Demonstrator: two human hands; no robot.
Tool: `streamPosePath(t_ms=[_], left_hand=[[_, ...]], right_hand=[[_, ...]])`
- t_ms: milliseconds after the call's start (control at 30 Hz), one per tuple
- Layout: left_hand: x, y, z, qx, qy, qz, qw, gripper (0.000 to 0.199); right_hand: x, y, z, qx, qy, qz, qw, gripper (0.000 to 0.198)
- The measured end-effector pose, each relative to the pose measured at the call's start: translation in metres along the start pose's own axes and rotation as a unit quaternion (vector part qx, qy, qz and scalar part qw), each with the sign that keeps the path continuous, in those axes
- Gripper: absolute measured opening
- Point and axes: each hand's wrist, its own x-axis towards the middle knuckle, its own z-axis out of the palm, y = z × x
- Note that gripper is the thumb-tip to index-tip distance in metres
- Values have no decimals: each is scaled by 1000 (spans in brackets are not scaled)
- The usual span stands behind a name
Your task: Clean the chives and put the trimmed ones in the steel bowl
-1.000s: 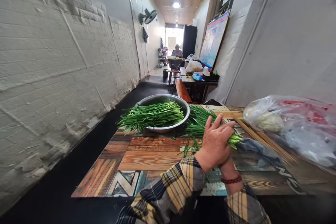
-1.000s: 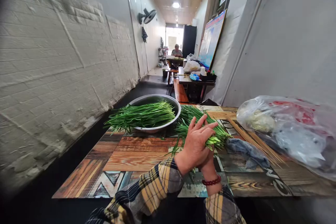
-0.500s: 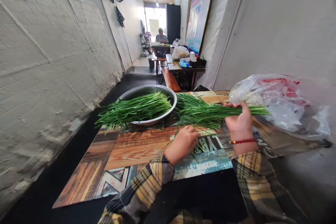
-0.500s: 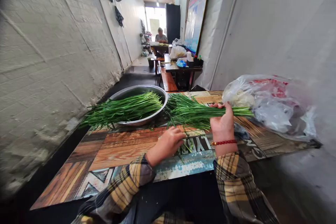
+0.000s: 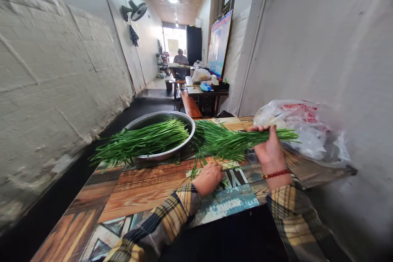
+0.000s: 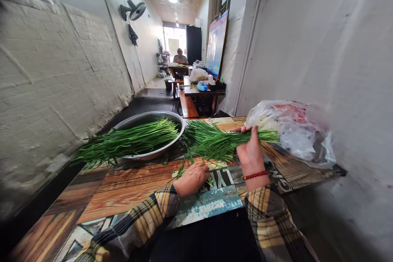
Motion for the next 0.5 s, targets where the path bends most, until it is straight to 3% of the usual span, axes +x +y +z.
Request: streamPosePath(t_ms=[100, 167, 267, 367, 500], left_hand=[[2, -6, -10, -14, 39, -19, 999, 17], [4, -17, -26, -61, 107, -65, 990, 15], [12, -37, -64, -195, 257, -123, 939, 13], [30, -43, -106, -256, 346, -110, 896, 9], [55, -32, -140, -240, 384, -75, 889, 6]], right_hand=[[2, -4, -1, -9, 2, -22, 1000, 27], [4, -4, -1, -34, 1, -43, 999, 27], [2, 3, 3, -110, -22, -67, 991, 27], [-7, 21, 16, -210, -80, -68, 972, 32], [-20, 45, 36, -298, -162, -77, 938, 37]])
